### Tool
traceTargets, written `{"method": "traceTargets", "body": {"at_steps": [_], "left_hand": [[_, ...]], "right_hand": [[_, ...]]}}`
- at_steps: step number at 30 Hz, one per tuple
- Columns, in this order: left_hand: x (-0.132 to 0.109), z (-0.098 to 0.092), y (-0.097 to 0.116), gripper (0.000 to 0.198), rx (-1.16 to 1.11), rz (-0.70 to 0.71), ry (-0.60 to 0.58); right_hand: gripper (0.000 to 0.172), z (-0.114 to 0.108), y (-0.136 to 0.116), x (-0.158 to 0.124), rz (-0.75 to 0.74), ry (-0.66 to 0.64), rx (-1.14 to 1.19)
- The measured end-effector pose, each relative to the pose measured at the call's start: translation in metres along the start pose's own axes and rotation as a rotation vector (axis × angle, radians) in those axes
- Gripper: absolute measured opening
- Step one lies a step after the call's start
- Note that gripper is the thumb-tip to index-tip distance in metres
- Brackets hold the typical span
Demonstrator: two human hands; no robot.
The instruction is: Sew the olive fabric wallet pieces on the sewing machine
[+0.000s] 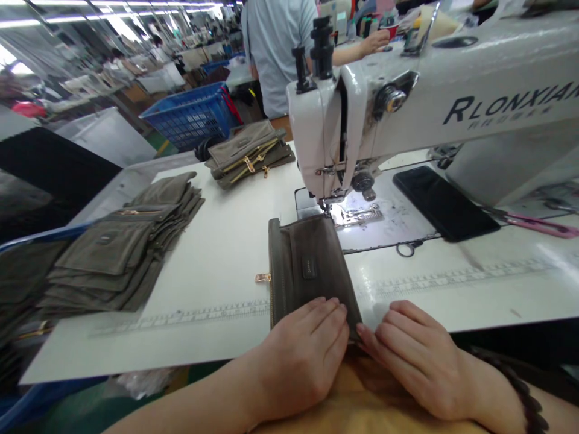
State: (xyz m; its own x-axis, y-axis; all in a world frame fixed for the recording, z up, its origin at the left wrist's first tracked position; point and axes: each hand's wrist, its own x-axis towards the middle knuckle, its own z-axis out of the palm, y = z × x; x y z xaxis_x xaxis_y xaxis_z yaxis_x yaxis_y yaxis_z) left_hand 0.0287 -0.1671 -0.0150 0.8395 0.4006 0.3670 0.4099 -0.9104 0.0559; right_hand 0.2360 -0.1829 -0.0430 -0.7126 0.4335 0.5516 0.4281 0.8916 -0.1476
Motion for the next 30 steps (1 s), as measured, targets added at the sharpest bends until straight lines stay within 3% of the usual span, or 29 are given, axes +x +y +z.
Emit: {"method": "traceTargets", "body": {"at_steps": [7,14,30], "left_hand": [[-0.003,-0.002,-0.006,0.037,-0.006,0.052,0.011],[-0.002,0.008,-0.014,0.032,0.064,0.077,-0.037],[0.012,0.02,-0.053,0.028,0.118,0.081,-0.049]], "right_hand": [[0.024,-0.005,-0.002,0.006,0.048,-0.022,0.072],[0.031,0.002,0.005,0.019,0.193,-0.1,0.01],[0.023,0.001,0.041,0.036,0.021,-0.344,-0.231]]}}
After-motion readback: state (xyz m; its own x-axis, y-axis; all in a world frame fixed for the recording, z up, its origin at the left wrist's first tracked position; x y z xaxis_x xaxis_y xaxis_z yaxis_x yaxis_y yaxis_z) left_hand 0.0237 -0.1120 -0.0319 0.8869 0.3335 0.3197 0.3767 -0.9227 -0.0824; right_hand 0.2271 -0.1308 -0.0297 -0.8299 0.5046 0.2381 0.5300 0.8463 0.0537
